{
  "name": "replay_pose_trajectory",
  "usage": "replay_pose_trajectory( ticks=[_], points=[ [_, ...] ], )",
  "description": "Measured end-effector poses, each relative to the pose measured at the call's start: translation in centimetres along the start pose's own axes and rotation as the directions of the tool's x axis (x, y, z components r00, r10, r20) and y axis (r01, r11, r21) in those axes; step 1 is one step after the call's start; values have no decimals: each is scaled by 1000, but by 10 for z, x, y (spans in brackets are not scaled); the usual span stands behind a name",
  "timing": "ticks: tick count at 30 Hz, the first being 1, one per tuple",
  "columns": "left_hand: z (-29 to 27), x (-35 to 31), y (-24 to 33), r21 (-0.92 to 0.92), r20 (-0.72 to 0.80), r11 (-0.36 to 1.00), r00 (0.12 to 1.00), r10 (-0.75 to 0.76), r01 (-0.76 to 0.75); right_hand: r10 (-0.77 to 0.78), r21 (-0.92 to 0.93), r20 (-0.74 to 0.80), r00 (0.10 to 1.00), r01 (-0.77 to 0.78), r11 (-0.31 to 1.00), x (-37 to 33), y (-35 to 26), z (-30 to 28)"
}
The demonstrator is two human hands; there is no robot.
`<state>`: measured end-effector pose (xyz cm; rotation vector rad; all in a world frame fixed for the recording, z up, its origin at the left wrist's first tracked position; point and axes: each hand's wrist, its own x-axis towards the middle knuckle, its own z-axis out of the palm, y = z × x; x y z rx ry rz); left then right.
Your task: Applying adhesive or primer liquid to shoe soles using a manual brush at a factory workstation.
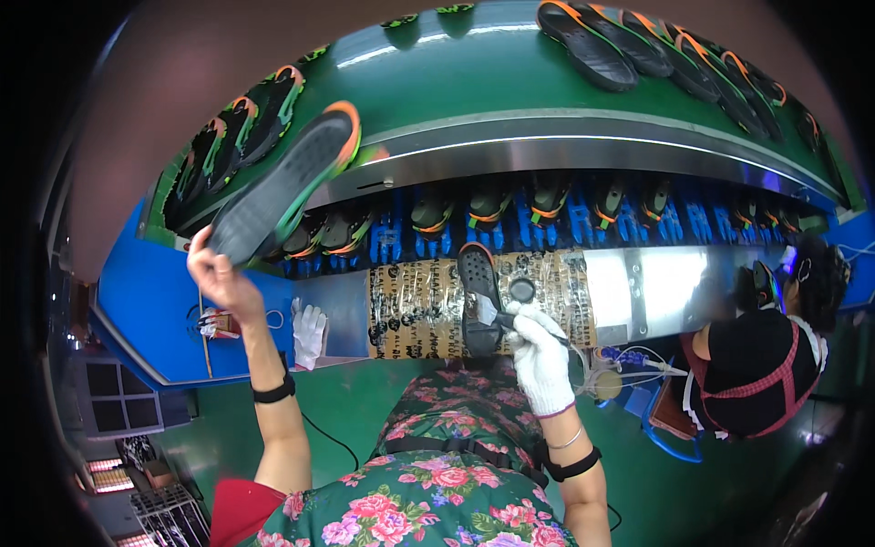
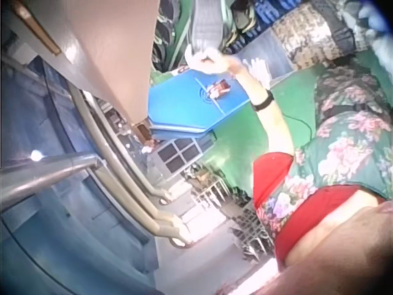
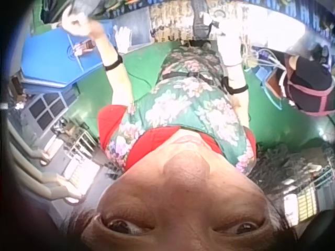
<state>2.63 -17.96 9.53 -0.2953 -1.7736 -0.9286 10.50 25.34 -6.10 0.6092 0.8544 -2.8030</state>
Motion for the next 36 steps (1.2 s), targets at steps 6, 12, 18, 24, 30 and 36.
replay_pose_trajectory(
  ticks=[6, 12, 18, 24, 30, 36],
  points=[
    [-3, -10, 20, -348, -9, 706, 751, -660, 617, -12, 77, 89, 996, 6, 997, -8, -32, 26],
    [88, -90, 26, -198, 760, -56, 117, -640, 979, -45, 89, 256, 966, 23, 996, -29, -45, 73],
    [159, -135, 72, 19, 799, -357, -229, -556, 934, -48, -56, 348, 936, 72, 996, -31, -40, 97],
    [131, -177, 106, 77, 959, -595, -222, -175, 800, -126, -158, 322, 938, 185, 970, -29, -42, 87],
    [108, -216, 136, 94, 994, -800, -104, 41, 593, -212, -292, 278, 937, 293, 911, -33, -45, 94],
    [129, -185, 147, -72, 997, -679, 24, -79, 731, -243, -477, 306, 920, 369, 798, -34, -60, 104]
  ],
)
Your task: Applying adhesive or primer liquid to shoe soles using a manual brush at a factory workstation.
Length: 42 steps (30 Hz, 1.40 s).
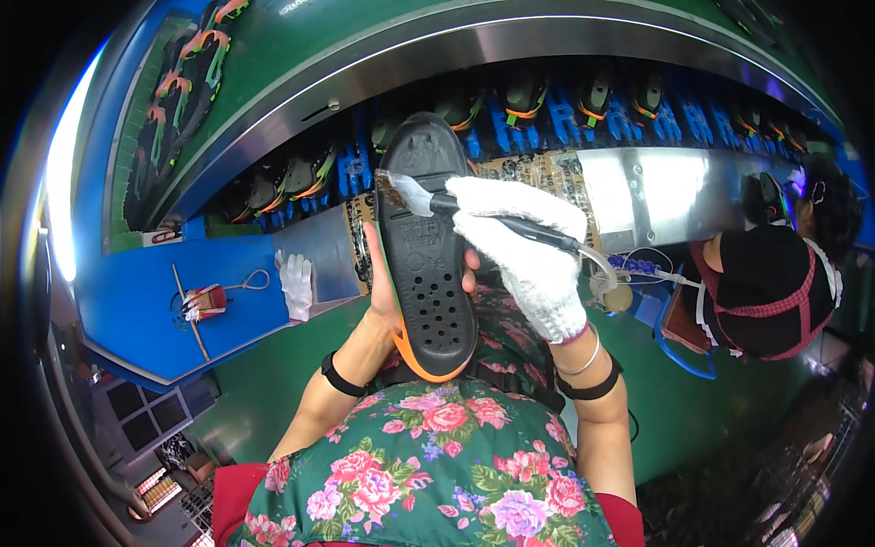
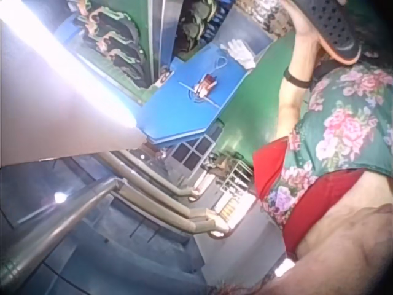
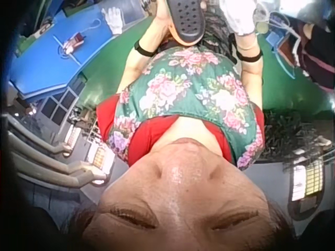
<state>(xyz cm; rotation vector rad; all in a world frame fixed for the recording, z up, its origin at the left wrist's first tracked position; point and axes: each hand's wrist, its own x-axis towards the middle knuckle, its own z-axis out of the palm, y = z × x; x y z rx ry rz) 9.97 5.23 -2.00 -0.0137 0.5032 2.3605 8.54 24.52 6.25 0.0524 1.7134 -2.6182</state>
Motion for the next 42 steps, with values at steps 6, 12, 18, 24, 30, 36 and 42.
replay_pose_trajectory(
  ticks=[6, 12, 18, 24, 30, 36, 42],
  points=[
    [35, 7, 4, -22, -9, 997, 997, 77, -77, 21, -150, -107, 994, -36, 988, -5, -28, 11],
    [46, 11, 2, -27, 50, 993, 992, 117, -116, -31, -295, -85, 996, 5, 956, -10, -24, 7],
    [39, 11, -14, -240, 229, 957, 949, 218, -162, -459, -682, 360, 812, 565, 465, -7, -22, -2],
    [38, 1, -21, 401, -247, 916, 958, 147, -37, -460, -612, 448, 766, 638, 467, -29, 5, 9],
    [-2, 10, -41, -429, 78, 874, 955, 287, -228, -466, -559, 389, 795, 606, 566, -28, -19, 4],
    [-24, -1, -41, 477, -55, 872, 986, 155, -110, -523, -541, 402, 752, 656, 527, -34, -2, 20],
    [-1, 15, -39, 201, -336, 964, 912, 236, -176, -407, -611, 447, 797, 604, 511, -30, -15, -4]
  ],
)
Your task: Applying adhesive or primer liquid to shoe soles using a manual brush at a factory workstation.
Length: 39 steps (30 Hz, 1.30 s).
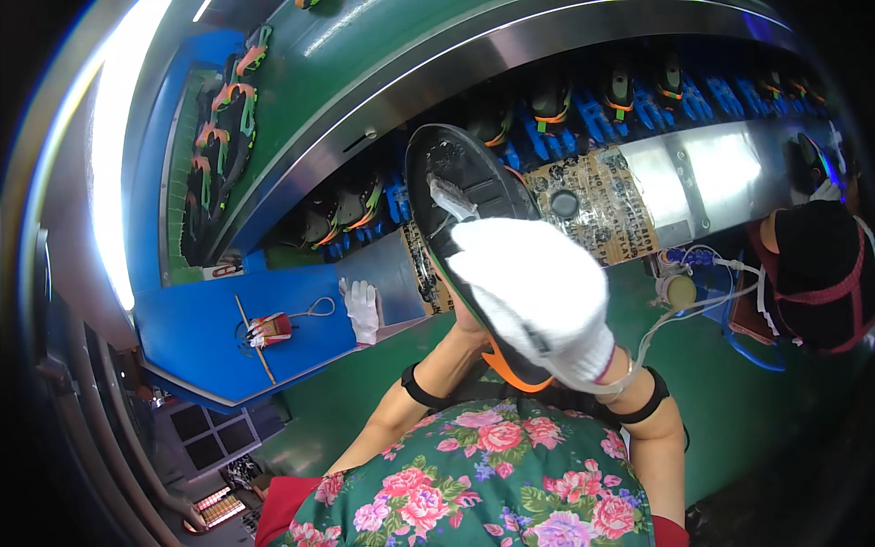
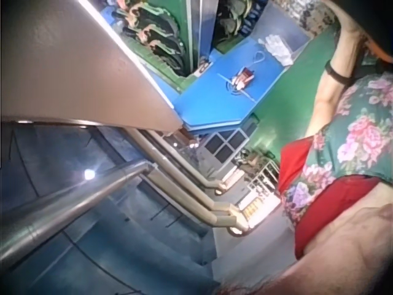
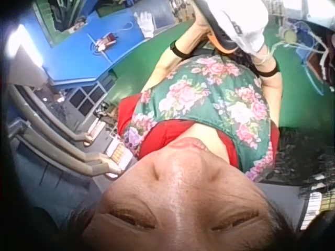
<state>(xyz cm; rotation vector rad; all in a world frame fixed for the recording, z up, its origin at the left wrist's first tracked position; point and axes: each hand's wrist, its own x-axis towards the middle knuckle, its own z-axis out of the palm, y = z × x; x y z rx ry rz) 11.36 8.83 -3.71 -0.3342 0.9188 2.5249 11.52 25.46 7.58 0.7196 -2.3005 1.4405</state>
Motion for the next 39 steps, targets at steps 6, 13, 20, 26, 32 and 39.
replay_pose_trajectory(
  ticks=[6, 13, 20, 26, 32, 39],
  points=[
    [-7, 2, 6, -85, 196, 996, 981, 5, 12, -82, 187, -31, 996, 87, 979, 7, -2, 9],
    [-26, 16, 10, -177, 384, 984, 922, 40, 32, -137, -1, 20, 990, 137, 991, 1, 4, 16],
    [-27, 12, 29, 88, 78, 993, 993, -88, 81, -90, 88, -77, 993, 97, 991, 1, 20, 13],
    [-55, 23, 14, -85, 400, 988, 913, -83, 127, -150, 222, 4, 989, 146, 964, -9, 9, 24],
    [-19, 21, 40, -192, 385, 953, 911, -145, 233, 23, 203, 82, 996, -39, 978, -15, 8, 22],
    [-12, 27, 59, -133, 491, 953, 854, -176, 272, -46, 174, -26, 999, 49, 983, -20, 17, 28]
  ],
)
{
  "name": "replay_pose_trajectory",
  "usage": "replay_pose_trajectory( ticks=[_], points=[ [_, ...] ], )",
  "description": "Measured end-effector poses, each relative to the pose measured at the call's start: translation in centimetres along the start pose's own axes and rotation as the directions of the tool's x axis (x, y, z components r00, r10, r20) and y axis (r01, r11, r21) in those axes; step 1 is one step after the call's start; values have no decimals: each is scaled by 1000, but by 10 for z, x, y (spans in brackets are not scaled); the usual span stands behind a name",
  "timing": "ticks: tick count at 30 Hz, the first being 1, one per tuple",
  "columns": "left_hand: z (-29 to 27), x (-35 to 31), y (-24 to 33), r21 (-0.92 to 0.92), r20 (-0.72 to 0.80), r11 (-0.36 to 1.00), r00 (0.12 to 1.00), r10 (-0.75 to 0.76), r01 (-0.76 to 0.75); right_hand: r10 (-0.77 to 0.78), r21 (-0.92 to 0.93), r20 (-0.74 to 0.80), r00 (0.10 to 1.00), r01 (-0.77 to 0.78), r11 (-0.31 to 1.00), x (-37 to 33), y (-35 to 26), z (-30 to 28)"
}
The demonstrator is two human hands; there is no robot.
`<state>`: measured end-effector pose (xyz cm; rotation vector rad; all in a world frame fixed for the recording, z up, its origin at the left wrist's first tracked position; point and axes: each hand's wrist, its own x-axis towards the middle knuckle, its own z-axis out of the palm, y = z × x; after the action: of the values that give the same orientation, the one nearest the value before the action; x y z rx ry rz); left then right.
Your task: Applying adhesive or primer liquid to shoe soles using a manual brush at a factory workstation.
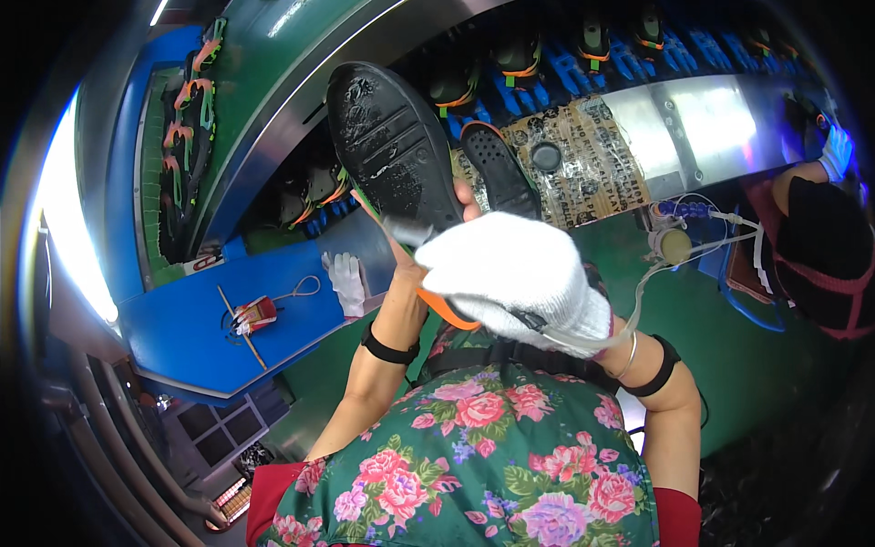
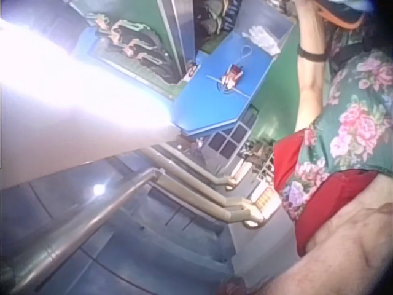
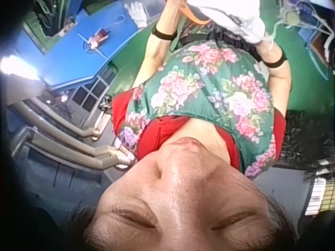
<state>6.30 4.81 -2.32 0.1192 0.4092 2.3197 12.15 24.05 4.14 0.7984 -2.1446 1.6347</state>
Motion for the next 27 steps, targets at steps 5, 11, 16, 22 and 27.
replay_pose_trajectory(
  ticks=[5, 11, 16, 22, 27],
  points=[
    [2, 7, 4, 12, -5, 1000, 1000, -14, 14, 90, 135, 95, 991, -103, 985, -15, -7, 13],
    [5, 10, 12, 54, -21, 997, 998, 60, -59, 40, 51, 22, 999, -41, 998, -4, -12, -1],
    [14, 16, 18, -18, -17, 994, 994, 104, -104, -52, -24, 80, 995, 54, 998, -8, -13, 4],
    [9, 18, 28, 101, 33, 978, 984, 178, -180, 70, 69, -35, 997, -67, 995, -4, -12, -5],
    [11, 22, 32, 94, 21, 973, 977, 211, -212, 4, 19, 12, 1000, -5, 1000, -6, -17, 0]
  ],
)
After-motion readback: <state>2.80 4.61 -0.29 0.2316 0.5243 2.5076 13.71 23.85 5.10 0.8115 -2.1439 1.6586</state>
